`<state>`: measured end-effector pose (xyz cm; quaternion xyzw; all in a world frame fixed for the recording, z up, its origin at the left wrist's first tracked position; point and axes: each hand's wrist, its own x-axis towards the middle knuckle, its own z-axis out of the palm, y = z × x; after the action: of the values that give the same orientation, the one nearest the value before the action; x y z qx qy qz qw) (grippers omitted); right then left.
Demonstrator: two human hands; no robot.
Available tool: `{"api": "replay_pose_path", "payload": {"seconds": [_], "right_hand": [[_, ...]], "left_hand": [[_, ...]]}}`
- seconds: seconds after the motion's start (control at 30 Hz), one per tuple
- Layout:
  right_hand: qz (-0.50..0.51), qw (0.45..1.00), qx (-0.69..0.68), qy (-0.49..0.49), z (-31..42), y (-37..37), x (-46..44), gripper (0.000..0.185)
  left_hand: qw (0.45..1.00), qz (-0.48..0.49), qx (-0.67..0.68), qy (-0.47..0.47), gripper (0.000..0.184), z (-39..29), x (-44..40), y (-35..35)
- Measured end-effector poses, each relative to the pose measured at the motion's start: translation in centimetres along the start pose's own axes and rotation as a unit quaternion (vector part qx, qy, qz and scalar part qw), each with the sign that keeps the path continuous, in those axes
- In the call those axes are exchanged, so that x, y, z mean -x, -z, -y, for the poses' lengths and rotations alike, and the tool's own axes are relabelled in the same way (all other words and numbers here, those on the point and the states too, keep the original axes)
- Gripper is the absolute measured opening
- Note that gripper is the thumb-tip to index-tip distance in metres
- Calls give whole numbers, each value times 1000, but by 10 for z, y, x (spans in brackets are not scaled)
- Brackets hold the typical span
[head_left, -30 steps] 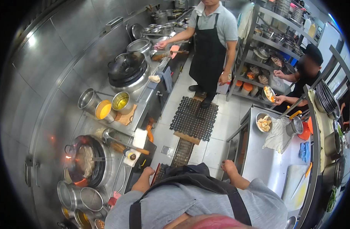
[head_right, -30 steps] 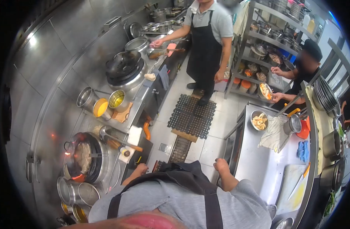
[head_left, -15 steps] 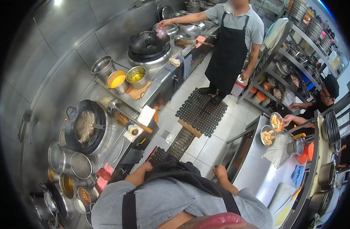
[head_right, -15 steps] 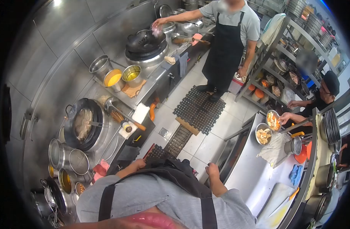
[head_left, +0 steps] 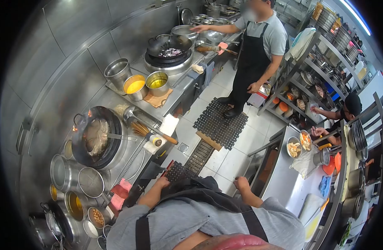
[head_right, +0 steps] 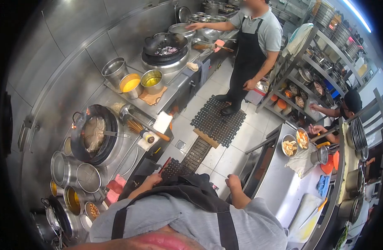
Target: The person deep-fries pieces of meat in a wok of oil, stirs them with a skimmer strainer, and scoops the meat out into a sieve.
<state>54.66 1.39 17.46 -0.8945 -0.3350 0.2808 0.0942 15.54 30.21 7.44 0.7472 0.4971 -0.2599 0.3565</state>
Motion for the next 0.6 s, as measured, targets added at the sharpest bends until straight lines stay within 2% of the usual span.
{"api": "replay_pose_path", "payload": {"seconds": [0.03,0.1,0.17,0.23,0.4,0.47,0.5,0.57,0.6], "right_hand": [[-2,1000,-2,-3,13,1,-4,31],[-7,998,-12,56,43,3,-6,33],[18,998,-6,55,65,-2,-8,34],[51,996,16,72,71,-17,-13,36],[95,989,52,97,87,-34,-13,35],[100,987,80,102,89,-36,-13,35],[95,987,76,108,88,-37,-13,35],[95,986,81,108,93,-32,-13,35],[97,986,88,107,96,-30,-13,35]], "left_hand": [[1000,17,-23,-2,40,11,6,-9],[996,46,-67,-22,41,54,-2,-44],[993,60,-88,-40,42,73,14,-56],[996,63,-35,61,41,73,65,-42],[989,79,-121,-7,38,152,31,-105],[979,27,-180,-88,37,164,41,-110],[979,25,-182,-87,37,169,43,-112],[995,36,-89,-5,34,173,42,-111],[995,33,-89,-5,34,174,40,-109]]}}
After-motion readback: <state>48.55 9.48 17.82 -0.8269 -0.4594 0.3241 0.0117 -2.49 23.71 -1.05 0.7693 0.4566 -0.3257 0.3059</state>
